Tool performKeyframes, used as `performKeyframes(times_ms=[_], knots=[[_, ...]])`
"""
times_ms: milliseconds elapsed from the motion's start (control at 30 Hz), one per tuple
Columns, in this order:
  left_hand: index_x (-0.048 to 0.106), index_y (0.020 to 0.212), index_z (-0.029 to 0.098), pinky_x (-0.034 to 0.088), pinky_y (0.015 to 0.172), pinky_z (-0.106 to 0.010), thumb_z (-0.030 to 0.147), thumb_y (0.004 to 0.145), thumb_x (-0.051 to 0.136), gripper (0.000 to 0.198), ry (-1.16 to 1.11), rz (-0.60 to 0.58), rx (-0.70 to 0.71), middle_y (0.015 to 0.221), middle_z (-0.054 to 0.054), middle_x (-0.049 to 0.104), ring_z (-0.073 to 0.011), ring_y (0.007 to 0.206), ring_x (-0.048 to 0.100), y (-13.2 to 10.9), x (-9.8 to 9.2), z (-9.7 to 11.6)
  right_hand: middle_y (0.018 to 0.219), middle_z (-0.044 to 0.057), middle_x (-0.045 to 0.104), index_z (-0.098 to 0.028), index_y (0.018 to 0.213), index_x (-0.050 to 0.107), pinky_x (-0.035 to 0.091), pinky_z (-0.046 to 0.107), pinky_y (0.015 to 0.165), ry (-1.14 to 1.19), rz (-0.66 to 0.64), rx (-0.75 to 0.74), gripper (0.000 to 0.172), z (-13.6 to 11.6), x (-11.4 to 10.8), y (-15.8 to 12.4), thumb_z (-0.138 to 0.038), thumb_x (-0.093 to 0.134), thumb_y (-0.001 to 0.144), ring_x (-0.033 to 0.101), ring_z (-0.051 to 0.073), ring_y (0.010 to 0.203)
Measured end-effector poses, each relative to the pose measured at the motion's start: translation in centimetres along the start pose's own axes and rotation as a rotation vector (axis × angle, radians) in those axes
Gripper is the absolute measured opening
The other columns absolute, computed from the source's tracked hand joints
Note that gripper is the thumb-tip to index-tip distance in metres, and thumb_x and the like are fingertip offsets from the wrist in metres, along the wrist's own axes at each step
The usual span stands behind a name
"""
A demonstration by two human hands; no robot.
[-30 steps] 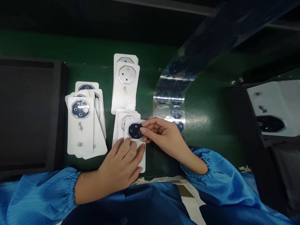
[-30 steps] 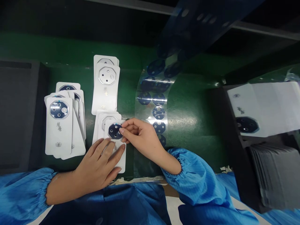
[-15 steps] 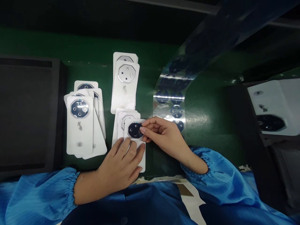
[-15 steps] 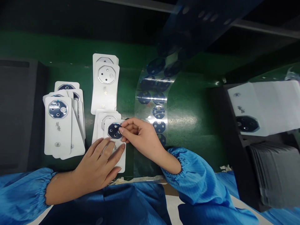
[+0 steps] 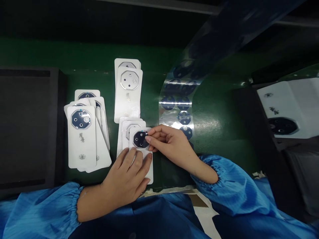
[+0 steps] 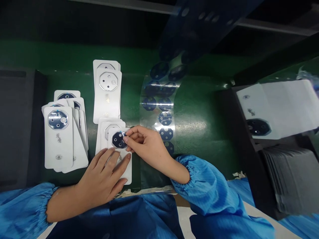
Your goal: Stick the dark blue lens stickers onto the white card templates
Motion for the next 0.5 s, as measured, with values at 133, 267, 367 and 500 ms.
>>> performKeyframes(times_ms=[133, 267, 367, 500], knots=[[0.054, 0.141, 0.011, 0.033, 0.11, -0.05, 0.042, 0.099, 0.049, 0.053, -0.015, -0.007, -0.006, 0.126, -0.016, 0.057, -0.035, 0.125, 0.047, -0.1, 0.1, 0.0, 0.074, 0.002, 0.07, -0.019, 0.092, 0.066, 0.063, 0.029, 0.059, -0.016, 0.001, -0.015, 0.03, 0.1, 0.0, 0.0, -0.045, 0.078, 0.083, 0.072, 0.018, 0.064], [0.053, 0.142, 0.01, 0.031, 0.112, -0.05, 0.04, 0.098, 0.05, 0.053, -0.041, 0.003, -0.009, 0.127, -0.017, 0.057, -0.0348, 0.125, 0.049, -0.3, 0.1, -0.1, 0.073, 0.001, 0.07, -0.02, 0.094, 0.066, 0.061, 0.03, 0.06, -0.047, -0.006, -0.036, 0.026, 0.1, 0.1, 0.0, -0.043, 0.075, 0.086, 0.072, 0.018, 0.064], [0.051, 0.144, 0.013, 0.03, 0.115, -0.052, 0.041, 0.096, 0.054, 0.056, -0.072, 0.016, -0.038, 0.142, -0.023, 0.048, -0.0394, 0.137, 0.042, -0.3, 0.1, -0.4, 0.076, 0.002, 0.071, -0.022, 0.096, 0.065, 0.058, 0.031, 0.062, -0.226, 0.034, -0.168, 0.018, -1.2, 0.2, -0.3, -0.038, 0.068, 0.092, 0.071, 0.018, 0.066], [0.043, 0.149, 0.02, 0.026, 0.115, -0.061, 0.048, 0.092, 0.058, 0.065, -0.074, -0.041, -0.075, 0.16, -0.029, 0.024, -0.0473, 0.15, 0.02, -0.2, 0.6, -0.7, 0.074, 0.006, 0.067, -0.02, 0.085, 0.063, 0.042, 0.03, 0.055, -0.805, 0.15, -0.49, 0.024, -4.4, 1.3, -1.1, -0.034, 0.051, 0.101, 0.062, 0.018, 0.063]])
Point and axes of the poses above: each hand's wrist, its own y-axis towards the middle knuckle, its own x-axis out of the palm, z = x × y, the point moved 10 cm from there along y, towards the middle knuckle
